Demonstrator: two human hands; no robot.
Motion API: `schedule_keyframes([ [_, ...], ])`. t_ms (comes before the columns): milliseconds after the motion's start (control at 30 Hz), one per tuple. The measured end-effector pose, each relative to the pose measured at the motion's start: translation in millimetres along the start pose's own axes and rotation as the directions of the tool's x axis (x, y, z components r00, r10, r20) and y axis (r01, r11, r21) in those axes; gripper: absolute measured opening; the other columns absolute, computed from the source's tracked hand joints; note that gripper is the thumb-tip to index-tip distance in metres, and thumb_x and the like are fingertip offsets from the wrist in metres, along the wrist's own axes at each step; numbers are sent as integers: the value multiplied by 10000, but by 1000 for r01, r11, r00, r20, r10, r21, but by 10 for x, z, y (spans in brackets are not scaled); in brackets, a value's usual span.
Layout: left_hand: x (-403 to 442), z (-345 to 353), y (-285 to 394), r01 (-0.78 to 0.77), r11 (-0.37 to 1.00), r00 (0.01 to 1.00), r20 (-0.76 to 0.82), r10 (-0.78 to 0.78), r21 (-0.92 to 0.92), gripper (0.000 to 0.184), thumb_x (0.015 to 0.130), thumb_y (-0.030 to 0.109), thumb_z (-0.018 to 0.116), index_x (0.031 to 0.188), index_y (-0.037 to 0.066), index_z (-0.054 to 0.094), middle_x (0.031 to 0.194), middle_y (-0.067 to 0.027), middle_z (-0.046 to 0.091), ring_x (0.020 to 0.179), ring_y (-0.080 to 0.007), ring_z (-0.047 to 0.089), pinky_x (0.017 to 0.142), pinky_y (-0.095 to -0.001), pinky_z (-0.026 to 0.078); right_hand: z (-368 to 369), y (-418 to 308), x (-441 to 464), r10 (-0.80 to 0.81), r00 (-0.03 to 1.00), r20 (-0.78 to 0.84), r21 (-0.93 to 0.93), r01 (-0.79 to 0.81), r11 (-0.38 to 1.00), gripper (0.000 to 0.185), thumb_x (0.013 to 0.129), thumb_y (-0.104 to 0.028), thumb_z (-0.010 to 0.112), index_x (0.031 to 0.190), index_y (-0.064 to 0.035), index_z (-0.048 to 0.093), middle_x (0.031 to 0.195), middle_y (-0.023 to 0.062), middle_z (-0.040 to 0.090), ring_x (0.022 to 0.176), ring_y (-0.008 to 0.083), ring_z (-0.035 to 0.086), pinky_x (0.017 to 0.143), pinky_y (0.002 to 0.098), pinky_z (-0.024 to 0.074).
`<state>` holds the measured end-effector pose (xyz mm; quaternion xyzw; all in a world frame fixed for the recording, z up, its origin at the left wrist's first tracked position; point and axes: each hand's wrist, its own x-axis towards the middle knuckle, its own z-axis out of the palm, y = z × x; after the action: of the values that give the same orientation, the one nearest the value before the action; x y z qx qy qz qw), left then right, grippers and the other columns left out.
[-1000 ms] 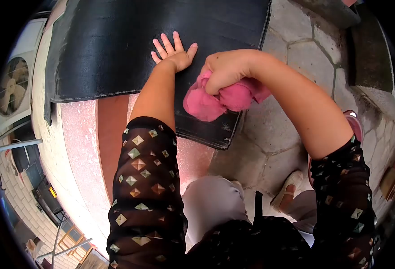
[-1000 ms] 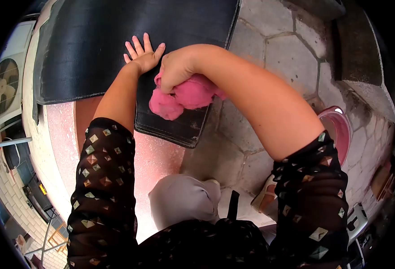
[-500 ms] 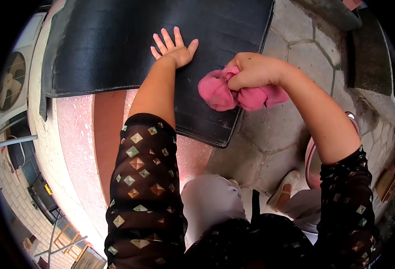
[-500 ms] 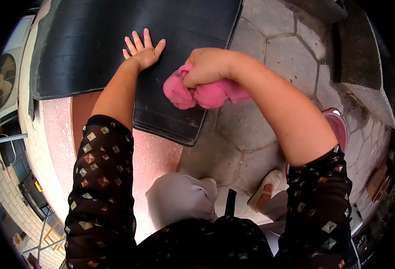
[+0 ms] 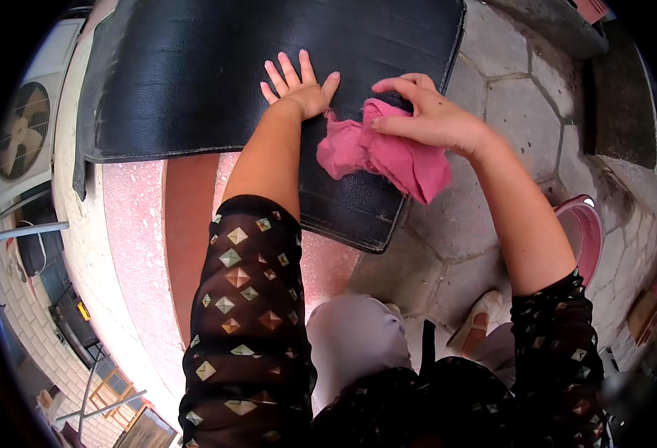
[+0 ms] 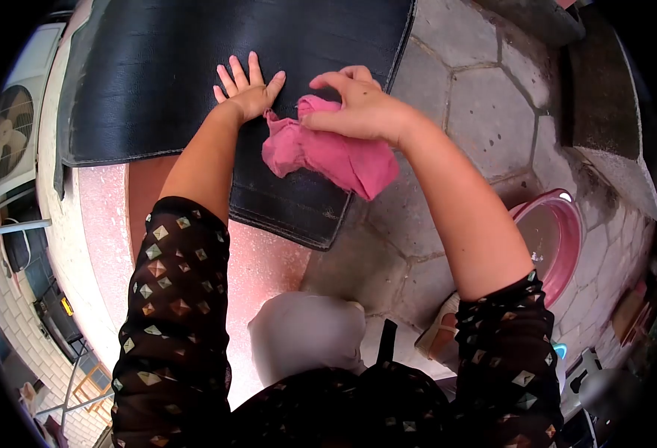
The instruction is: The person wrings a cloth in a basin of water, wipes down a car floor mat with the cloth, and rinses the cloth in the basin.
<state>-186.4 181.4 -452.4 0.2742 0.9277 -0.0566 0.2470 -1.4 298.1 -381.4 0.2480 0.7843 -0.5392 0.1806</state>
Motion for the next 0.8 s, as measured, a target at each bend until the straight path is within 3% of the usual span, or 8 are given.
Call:
schedule_keyframes([
  [67,-22,-13,14,-12,999,1000,-4,12,-33,875,830,704,268,1471,201,-50,1510,-150,-165,1366,-359,-221,1075,-539,-80,145,168,104,-278,806,-522,-78,280,957,511,688,-354,719,1133,-138,589,1249,170,424,1186,319,410,969,392,391],
  [133,-25,-29,26,4,1000,1000,17,-3,-24,875,830,705,265,1471,203,-55,1509,-148,-168,1367,-354,-222,1076,-537,-80,307,192,-38,-387,706,-593,-231,311,922,586,624,-360,752,1158,-181,587,1254,142,421,1209,357,349,1002,467,317],
  [200,-15,-42,17,-2,1000,1000,16,3,-26,876,829,707,263,1470,202,-55,1510,-149,-168,1366,-356,-222,1076,-537,-79,524,188,-229,-533,655,-535,-433,328,839,671,583,-364,771,1202,-218,559,1289,130,396,1240,366,306,1013,552,248],
  [267,-22,-23,8,-10,1000,1000,22,11,-27,877,829,709,260,1470,201,-56,1510,-149,-168,1366,-357,-222,1076,-537,-77,706,167,-361,-533,753,-387,-571,258,779,817,511,-397,801,1261,-274,502,1362,132,326,1295,360,245,1024,616,165],
  [467,18,20,-15,-28,999,1000,-15,27,-38,889,821,720,259,1470,200,-58,1508,-163,-163,1359,-377,-226,1067,-556,-81,547,254,-13,-638,760,-126,-768,332,547,577,584,-324,770,1124,-242,582,1260,0,469,1182,260,404,806,450,375],
  [600,44,9,-50,-37,997,999,-6,37,-69,901,805,753,221,1469,216,-66,1512,-149,-159,1361,-376,-222,1066,-562,-67,546,71,347,-647,636,-421,-748,160,644,461,688,-358,703,1116,-238,581,1115,-27,514,1058,194,460,717,435,389],
  [633,51,2,-60,-39,995,999,-4,39,-94,895,805,755,208,1470,217,-55,1515,-148,-145,1366,-379,-207,1069,-559,-57,633,54,337,-632,678,-375,-766,158,623,386,731,-311,657,1104,-251,575,1030,-35,531,1015,182,473,710,434,389],
  [800,35,-59,-24,-3,999,998,70,0,48,865,813,744,163,1477,211,13,1521,-164,-75,1383,-404,-111,1086,-539,-6,1417,115,-118,-713,693,-105,-718,443,537,244,716,-217,608,959,-197,603,947,-20,526,951,193,482,720,398,397],
])
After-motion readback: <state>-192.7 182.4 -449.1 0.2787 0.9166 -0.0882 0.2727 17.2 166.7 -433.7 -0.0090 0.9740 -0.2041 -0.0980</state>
